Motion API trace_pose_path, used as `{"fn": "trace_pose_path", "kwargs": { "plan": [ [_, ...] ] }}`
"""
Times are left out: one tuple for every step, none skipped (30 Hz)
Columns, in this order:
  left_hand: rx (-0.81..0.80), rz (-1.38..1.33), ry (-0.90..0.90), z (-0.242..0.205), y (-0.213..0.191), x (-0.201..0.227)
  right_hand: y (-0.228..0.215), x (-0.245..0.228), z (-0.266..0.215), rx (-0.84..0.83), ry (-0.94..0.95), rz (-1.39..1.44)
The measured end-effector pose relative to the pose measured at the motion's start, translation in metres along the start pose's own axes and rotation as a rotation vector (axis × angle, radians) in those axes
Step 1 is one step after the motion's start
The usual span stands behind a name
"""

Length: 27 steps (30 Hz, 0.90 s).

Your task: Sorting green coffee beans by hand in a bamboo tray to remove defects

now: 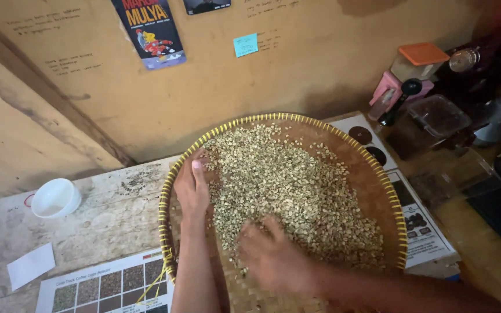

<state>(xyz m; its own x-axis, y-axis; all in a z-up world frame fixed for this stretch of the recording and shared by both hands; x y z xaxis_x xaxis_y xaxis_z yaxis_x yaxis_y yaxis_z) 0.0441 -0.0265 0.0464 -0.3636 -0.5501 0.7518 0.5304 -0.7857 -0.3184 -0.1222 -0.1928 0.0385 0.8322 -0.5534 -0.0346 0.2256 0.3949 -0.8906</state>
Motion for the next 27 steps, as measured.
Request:
{"fn": "trace_pose_path", "kwargs": {
  "plan": [
    [-0.001,-0.001,-0.002,0.000,-0.001,-0.002,0.008,-0.012,-0.002,-0.002,0.001,0.000],
    [-0.005,0.013,-0.019,0.000,-0.001,-0.006,0.021,-0.030,-0.005,-0.114,-0.089,0.056],
    [-0.009,0.027,-0.036,-0.001,-0.001,-0.009,0.035,-0.048,-0.010,-0.226,-0.179,0.111],
    [-0.012,0.028,-0.036,-0.001,-0.002,-0.008,0.038,-0.043,0.006,-0.225,-0.177,0.113],
    [0.016,0.014,-0.007,-0.001,-0.005,-0.005,0.056,-0.038,0.014,-0.485,-0.164,0.079],
    [0.050,0.003,0.022,0.000,-0.010,-0.003,0.070,-0.031,0.021,-0.745,-0.156,0.042],
    [0.053,0.006,0.020,0.000,-0.011,-0.001,0.076,-0.016,0.023,-0.744,-0.162,0.043],
    [0.055,0.010,0.013,0.000,-0.013,0.000,0.072,0.004,0.035,-0.522,-0.094,0.004],
    [0.056,0.014,0.005,0.001,-0.014,0.001,0.067,0.024,0.046,-0.299,-0.026,-0.032],
    [0.054,0.013,0.010,0.001,-0.015,0.001,0.053,0.036,0.052,-0.296,-0.024,-0.035],
    [0.045,0.013,0.000,0.001,-0.014,0.000,0.041,0.054,0.056,-0.334,0.075,-0.027],
    [0.032,0.009,-0.011,0.000,-0.013,-0.001,0.029,0.072,0.058,-0.375,0.176,-0.020],
    [0.029,0.006,-0.009,0.003,-0.011,0.001,0.025,0.081,0.053,-0.374,0.181,-0.022],
    [0.031,-0.016,-0.019,0.002,-0.012,0.002,0.018,0.092,0.047,-0.316,0.254,-0.060],
    [0.033,-0.037,-0.029,0.002,-0.013,0.003,0.011,0.103,0.041,-0.257,0.326,-0.098],
    [0.034,-0.039,-0.036,0.001,-0.012,0.001,0.009,0.100,0.034,-0.263,0.324,-0.098],
    [0.035,-0.014,-0.027,0.001,-0.011,0.000,0.008,0.098,0.028,-0.276,0.310,-0.156],
    [0.037,0.010,-0.016,0.002,-0.010,-0.001,0.006,0.096,0.022,-0.286,0.295,-0.215],
    [0.039,0.010,-0.020,0.003,-0.009,-0.002,0.003,0.079,0.018,-0.289,0.293,-0.215],
    [0.045,0.013,-0.005,0.003,-0.010,-0.001,-0.005,0.051,0.019,-0.154,0.146,-0.087],
    [0.051,0.017,0.010,0.003,-0.011,0.000,-0.016,0.024,0.018,-0.019,0.000,0.040],
    [0.052,0.016,0.011,0.003,-0.012,0.002,-0.007,0.011,0.003,-0.018,0.000,0.039],
    [0.039,-0.014,-0.023,0.002,-0.012,0.002,0.011,-0.011,-0.016,-0.194,-0.109,0.152],
    [0.026,-0.043,-0.055,0.001,-0.013,0.003,0.028,-0.033,-0.037,-0.368,-0.218,0.266],
    [0.026,-0.043,-0.052,0.003,-0.011,-0.001,0.040,-0.028,-0.039,-0.366,-0.217,0.265],
    [0.035,-0.013,-0.021,0.002,-0.011,-0.003,0.045,-0.022,-0.037,-0.206,-0.205,0.125],
    [0.043,0.017,0.010,0.001,-0.010,-0.006,0.049,-0.018,-0.037,-0.047,-0.191,-0.015]
  ]
}}
Point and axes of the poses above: each hand's wrist, its own z-axis towards the middle knuckle, its own y-axis out of the palm, x = y × z, the point moved 6 cm from there along z, towards the middle knuckle, and after that the axes turned 8 degrees about x, right-handed, at the moved point
